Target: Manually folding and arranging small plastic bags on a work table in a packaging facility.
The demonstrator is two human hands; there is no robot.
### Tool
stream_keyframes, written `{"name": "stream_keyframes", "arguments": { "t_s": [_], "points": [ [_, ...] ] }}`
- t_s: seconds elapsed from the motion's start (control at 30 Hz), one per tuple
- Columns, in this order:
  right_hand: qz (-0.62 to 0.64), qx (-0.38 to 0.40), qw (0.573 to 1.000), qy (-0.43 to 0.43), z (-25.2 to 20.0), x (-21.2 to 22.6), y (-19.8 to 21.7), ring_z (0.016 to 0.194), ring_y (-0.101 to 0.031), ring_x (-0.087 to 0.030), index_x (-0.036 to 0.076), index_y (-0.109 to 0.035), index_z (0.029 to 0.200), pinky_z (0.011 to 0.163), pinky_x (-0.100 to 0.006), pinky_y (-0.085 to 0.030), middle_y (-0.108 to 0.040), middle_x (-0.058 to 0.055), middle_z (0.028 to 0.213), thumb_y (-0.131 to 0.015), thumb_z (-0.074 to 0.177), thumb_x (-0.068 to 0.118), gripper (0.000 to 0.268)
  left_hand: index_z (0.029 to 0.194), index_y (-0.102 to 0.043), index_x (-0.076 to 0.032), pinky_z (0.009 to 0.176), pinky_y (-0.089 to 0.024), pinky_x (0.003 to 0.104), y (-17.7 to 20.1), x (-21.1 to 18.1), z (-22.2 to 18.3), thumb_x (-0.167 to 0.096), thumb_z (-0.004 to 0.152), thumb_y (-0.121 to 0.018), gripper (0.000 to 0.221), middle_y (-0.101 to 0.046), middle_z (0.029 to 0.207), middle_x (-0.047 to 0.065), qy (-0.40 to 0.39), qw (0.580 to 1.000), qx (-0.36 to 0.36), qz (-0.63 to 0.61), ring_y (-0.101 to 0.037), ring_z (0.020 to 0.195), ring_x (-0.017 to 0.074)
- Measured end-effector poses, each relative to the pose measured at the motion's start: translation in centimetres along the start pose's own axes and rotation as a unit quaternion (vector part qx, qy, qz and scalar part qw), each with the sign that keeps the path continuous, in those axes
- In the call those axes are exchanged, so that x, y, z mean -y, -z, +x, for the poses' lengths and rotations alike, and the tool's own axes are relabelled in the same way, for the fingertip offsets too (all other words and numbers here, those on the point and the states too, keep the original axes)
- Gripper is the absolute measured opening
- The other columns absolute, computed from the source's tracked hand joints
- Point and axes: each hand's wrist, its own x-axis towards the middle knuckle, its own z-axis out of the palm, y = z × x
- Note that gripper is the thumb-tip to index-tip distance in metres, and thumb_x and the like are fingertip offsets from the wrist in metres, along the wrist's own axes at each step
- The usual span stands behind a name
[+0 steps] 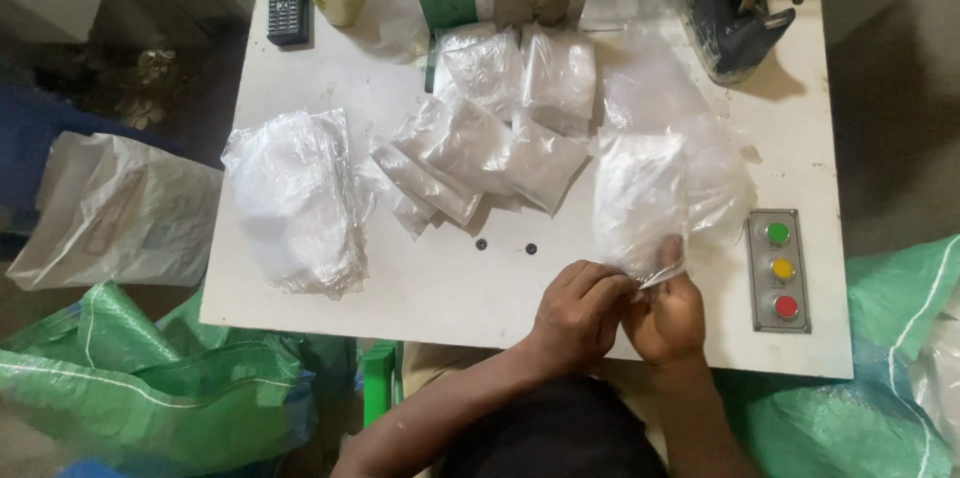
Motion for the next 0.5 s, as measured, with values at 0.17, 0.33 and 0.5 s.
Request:
{"name": "stream_keyframes", "arguments": {
  "t_s": [0.17, 0.33, 0.5],
  "points": [
    [-0.070, -0.017, 0.996, -0.047, -1.0, -1.1, -1.0, 0.092, -0.074, -0.030, 0.005, -0.069, 0.112, 0.087, -0.045, -0.055, -0.075, -0.018, 0.105, -0.051, 0.103, 0.021, 0.027, 0.095, -0.063, -0.002, 0.069, -0.052, 0.044, -0.3, 1.6, -2.6, -0.003, 0.085, -0.068, 0.011, -0.059, 0.085, 0.015, -0.011, 0.994, 0.087, -0.068, -0.061, 0.077, 0.0365],
    [-0.137, -0.027, 0.986, -0.091, -1.7, -1.2, -3.4, 0.097, -0.072, -0.034, 0.002, -0.066, 0.118, 0.090, -0.050, -0.054, -0.072, -0.022, 0.113, -0.049, 0.100, 0.015, 0.028, 0.136, -0.055, -0.001, 0.112, -0.035, 0.048, 4.0, 2.0, -5.5, -0.038, 0.108, -0.046, 0.047, -0.058, 0.133, 0.023, 0.089, 0.977, 0.194, 0.024, -0.054, 0.128, 0.0385],
    [-0.433, -0.097, 0.870, 0.213, -3.8, -0.6, -9.0, 0.123, -0.061, -0.022, 0.008, -0.055, 0.137, 0.107, -0.035, -0.050, -0.062, -0.009, 0.136, -0.048, 0.103, 0.015, 0.035, 0.160, -0.027, -0.001, 0.131, -0.010, 0.048, 5.6, 2.4, -7.3, -0.033, 0.113, -0.028, 0.057, -0.027, 0.168, 0.021, 0.149, 0.941, 0.304, -0.024, -0.021, 0.159, 0.0352]
  ]
}}
